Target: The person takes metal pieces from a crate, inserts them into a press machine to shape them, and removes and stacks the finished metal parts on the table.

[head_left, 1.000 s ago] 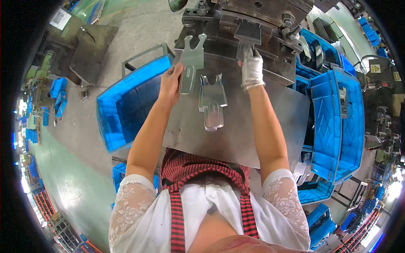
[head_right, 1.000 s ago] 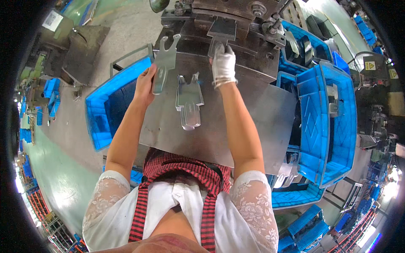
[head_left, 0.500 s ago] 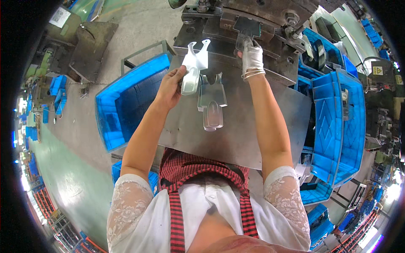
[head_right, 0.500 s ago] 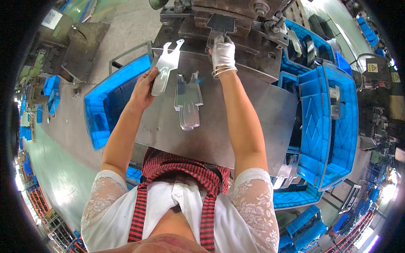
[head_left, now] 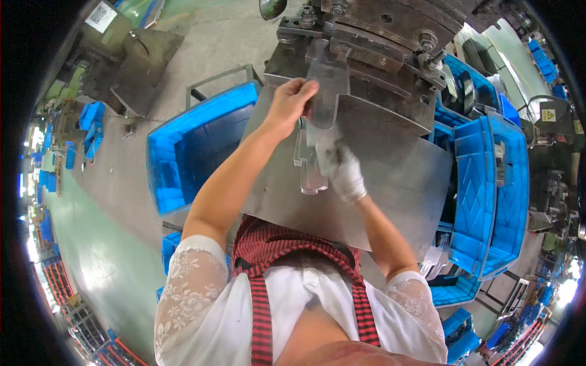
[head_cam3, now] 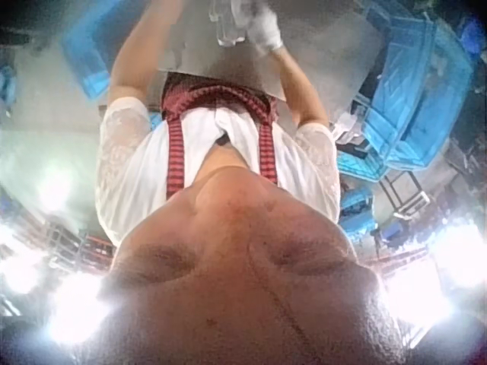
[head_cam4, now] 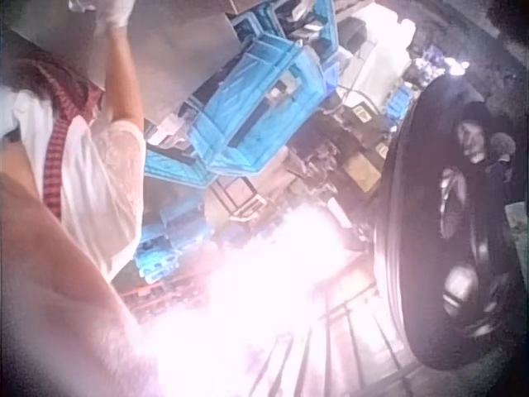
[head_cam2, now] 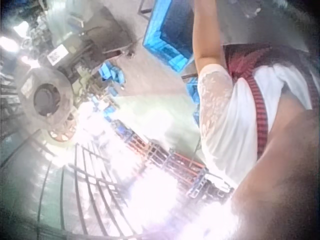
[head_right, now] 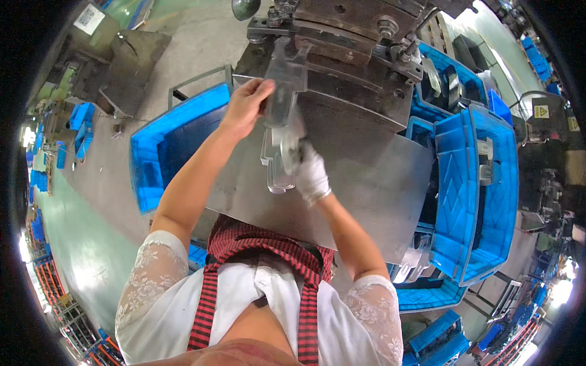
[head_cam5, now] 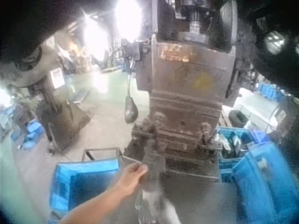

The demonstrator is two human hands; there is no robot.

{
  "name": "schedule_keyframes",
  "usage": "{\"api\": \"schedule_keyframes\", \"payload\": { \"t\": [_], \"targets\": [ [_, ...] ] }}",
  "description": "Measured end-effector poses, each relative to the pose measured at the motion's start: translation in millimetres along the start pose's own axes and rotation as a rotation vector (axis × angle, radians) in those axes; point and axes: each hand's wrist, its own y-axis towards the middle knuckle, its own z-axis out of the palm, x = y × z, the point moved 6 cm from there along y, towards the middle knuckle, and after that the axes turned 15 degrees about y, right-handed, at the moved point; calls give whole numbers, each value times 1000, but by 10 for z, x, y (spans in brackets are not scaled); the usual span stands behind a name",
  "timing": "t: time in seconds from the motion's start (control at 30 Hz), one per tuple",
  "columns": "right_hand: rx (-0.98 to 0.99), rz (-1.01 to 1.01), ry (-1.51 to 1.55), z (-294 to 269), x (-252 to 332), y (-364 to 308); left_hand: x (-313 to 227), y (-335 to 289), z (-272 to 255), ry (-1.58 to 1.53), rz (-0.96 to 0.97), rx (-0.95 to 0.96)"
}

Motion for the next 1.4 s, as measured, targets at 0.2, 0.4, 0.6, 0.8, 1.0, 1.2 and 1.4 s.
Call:
{"api": "schedule_keyframes", "payload": {
  "t": [0.2, 0.4, 0.6, 0.8, 1.0, 1.2, 1.4],
  "targets": [
    [-76, -436, -383, 21, 1196, 356, -94, 657, 430, -20, -8, 87],
    [-201, -174, 402, 165, 1006, 1361, -150, 1159, 399, 287, 14, -165],
    [-274, -112, 301, 228, 1146, 1176, 159, 311, -197, 614, 231, -429],
    [-327, 136, 82, 54, 1256, 1201, 944, -339, -41, 302, 47, -246],
    [-74, -161, 104, -112, 1111, 1120, 917, -545, 92, -317, -309, -22],
    [152, -186, -676, 257, 527, -62, 1215, -471, -150, 50, -8, -190],
    [4, -128, -447, 146, 263, 30, 1035, -565, 4, 513, 165, -331]
  ]
}}
